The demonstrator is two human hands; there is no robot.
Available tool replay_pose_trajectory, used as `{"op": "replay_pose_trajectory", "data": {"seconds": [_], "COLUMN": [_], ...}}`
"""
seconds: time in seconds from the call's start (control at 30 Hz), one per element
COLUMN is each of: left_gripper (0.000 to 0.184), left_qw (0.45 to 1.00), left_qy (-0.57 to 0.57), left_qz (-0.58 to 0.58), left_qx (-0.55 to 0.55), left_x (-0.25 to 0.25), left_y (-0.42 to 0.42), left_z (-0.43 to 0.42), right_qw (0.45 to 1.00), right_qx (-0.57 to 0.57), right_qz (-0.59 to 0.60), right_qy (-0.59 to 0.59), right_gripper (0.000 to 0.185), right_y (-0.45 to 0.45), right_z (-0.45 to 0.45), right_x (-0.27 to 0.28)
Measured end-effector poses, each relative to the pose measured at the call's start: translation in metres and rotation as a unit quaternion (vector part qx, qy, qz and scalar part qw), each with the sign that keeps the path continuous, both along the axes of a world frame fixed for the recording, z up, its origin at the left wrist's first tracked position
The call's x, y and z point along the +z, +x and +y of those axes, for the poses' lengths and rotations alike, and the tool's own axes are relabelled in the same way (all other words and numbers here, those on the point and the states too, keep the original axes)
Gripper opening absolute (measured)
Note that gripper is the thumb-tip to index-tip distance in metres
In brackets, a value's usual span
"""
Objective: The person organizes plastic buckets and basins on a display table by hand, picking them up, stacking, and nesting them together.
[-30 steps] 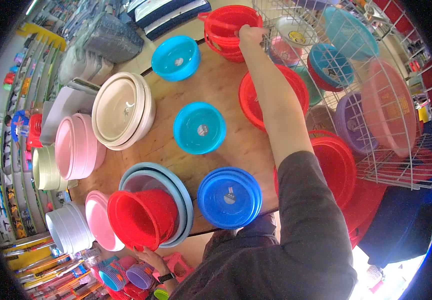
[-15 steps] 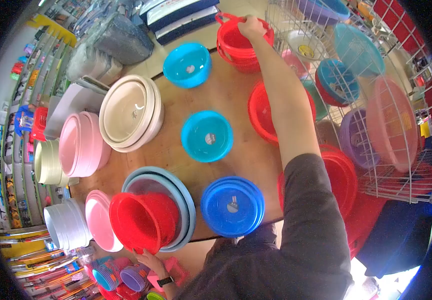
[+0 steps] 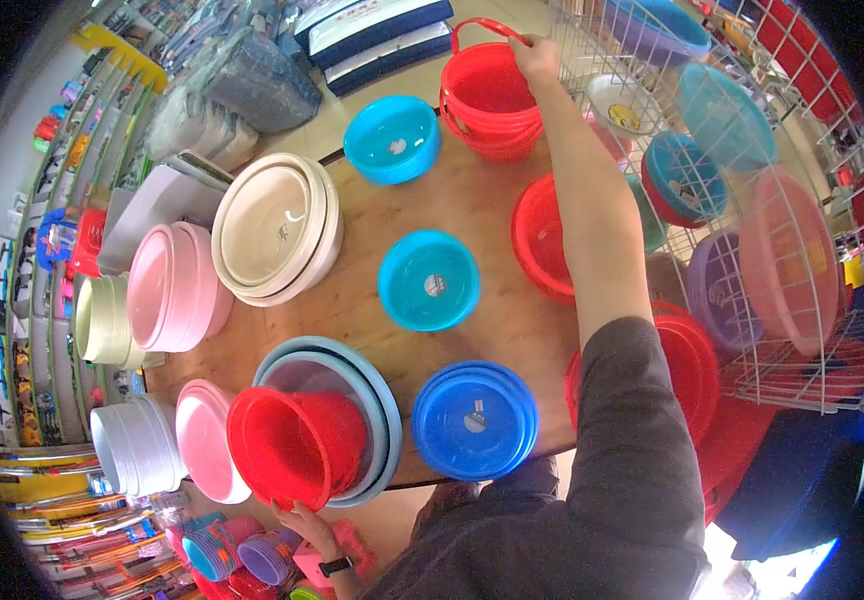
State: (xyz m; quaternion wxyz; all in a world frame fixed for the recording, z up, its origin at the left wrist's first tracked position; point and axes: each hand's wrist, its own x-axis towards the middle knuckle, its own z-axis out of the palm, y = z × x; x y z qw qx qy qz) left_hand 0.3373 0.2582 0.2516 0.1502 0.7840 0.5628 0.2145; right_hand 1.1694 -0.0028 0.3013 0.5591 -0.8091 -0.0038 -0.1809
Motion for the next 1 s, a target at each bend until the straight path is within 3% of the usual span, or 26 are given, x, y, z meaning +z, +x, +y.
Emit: {"op": "replay_pose_trajectory", "data": {"seconds": [0.2,0.3,0.4,0.5,0.6,0.73,0.8,0.87,1.0], "left_gripper": [0.062,0.063,0.062,0.062,0.062,0.061,0.061,0.06,0.06], "left_qw": [1.0,1.0,1.0,1.0,1.0,0.999,0.999,0.998,0.997], "left_qy": [-0.015,-0.014,-0.01,0.0,0.0,0.002,-0.004,-0.013,-0.037], "left_qz": [-0.015,-0.01,-0.009,-0.006,-0.017,-0.024,-0.035,-0.05,-0.057], "left_qx": [0.007,0.003,0.0,-0.018,-0.024,-0.024,-0.029,-0.031,-0.035], "left_x": [0.006,0.003,0.0,0.0,0.002,0.009,0.006,0.005,0.013], "left_y": [0.006,0.002,0.002,-0.001,0.001,0.007,0.004,0.002,0.009], "left_z": [-0.003,-0.001,0.0,0.001,-0.001,-0.006,-0.004,-0.002,-0.004], "right_qw": [0.997,0.998,0.994,0.99,0.988,0.957,0.958,0.979,0.975], "right_qx": [-0.071,-0.042,-0.012,0.009,0.035,0.164,0.18,0.123,0.16], "right_qz": [0.006,0.002,-0.077,-0.077,-0.091,-0.09,-0.06,-0.083,-0.052], "right_qy": [0.039,0.046,0.074,0.121,0.12,0.221,0.215,0.14,0.143], "right_gripper": [0.04,0.039,0.038,0.028,0.029,0.022,0.018,0.017,0.025], "right_y": [-0.027,-0.01,-0.006,-0.014,-0.033,-0.072,-0.098,-0.115,-0.162], "right_z": [0.008,0.001,-0.004,-0.006,-0.019,-0.056,-0.081,-0.113,-0.18], "right_x": [0.033,0.029,0.042,0.078,0.123,0.176,0.2,0.207,0.205]}}
